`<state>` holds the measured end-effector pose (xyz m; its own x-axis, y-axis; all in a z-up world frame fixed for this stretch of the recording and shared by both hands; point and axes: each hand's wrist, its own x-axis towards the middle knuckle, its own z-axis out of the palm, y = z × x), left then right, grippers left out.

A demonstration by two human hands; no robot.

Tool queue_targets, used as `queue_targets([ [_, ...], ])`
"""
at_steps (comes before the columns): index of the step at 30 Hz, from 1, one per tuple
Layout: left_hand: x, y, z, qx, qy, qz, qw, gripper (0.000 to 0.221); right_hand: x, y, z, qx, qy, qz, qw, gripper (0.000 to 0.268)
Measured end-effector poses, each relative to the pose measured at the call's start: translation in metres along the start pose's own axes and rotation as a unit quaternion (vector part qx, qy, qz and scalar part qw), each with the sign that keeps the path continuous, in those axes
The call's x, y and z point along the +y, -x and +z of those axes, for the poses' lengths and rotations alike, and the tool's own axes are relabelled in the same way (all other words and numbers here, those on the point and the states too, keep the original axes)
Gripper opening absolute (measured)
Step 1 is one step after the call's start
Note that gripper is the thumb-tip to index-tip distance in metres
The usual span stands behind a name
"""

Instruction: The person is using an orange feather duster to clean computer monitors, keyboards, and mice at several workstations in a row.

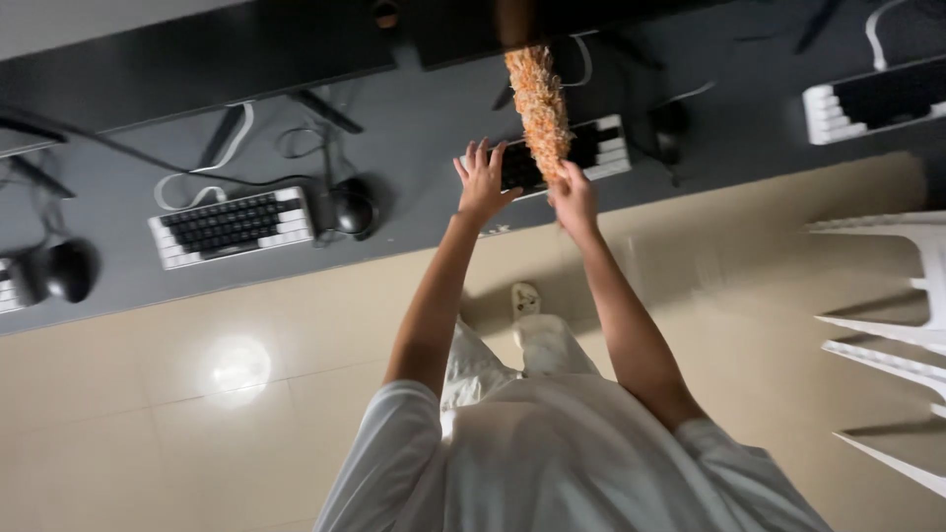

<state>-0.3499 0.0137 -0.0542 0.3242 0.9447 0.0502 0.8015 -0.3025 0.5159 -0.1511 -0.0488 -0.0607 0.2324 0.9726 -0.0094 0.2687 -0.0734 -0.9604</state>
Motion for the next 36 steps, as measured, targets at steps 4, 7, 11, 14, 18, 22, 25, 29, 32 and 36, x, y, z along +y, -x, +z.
queue_targets([
  [4,-0.041,0.034,-0.046,0.017,0.032,-0.011,0.999,0.092,-0.005,-0.019,0.068,-0.031,0.062,-0.042,0.997,0.033],
  [7,-0.070,0.062,-0.092,0.025,0.089,-0.022,0.995,0.077,-0.032,-0.031,0.100,-0.049,0.015,0.026,0.998,0.032],
  [11,-0.097,0.095,-0.136,0.087,0.132,-0.018,0.987,0.063,0.028,-0.082,0.153,0.170,0.130,-0.058,0.975,0.031],
  [14,-0.117,0.113,-0.148,0.115,0.135,-0.012,0.984,0.059,0.000,-0.090,0.186,0.156,0.133,-0.061,0.977,0.032],
  [18,-0.134,0.126,-0.152,0.128,0.139,-0.015,0.982,0.055,-0.035,-0.083,0.205,0.060,-0.017,0.068,0.996,0.025],
  [22,-0.142,0.140,-0.160,0.132,0.134,-0.065,0.980,0.050,0.000,-0.113,0.208,0.168,-0.100,0.072,0.978,0.027],
  [25,-0.154,0.148,-0.158,0.141,0.116,-0.117,0.976,0.050,0.048,-0.150,0.213,0.194,-0.162,0.083,0.964,0.032],
  [29,-0.157,0.146,-0.161,0.156,0.066,-0.144,0.975,0.086,0.033,-0.144,0.238,0.069,-0.063,0.001,0.996,0.037],
  [32,-0.163,0.142,-0.152,0.135,0.035,-0.182,0.973,0.110,-0.035,-0.089,0.243,-0.024,0.004,0.022,0.999,0.039],
  [36,-0.163,0.131,-0.149,0.091,-0.008,-0.226,0.970,0.127,-0.038,-0.043,0.248,-0.045,-0.060,0.085,0.994,0.036],
])
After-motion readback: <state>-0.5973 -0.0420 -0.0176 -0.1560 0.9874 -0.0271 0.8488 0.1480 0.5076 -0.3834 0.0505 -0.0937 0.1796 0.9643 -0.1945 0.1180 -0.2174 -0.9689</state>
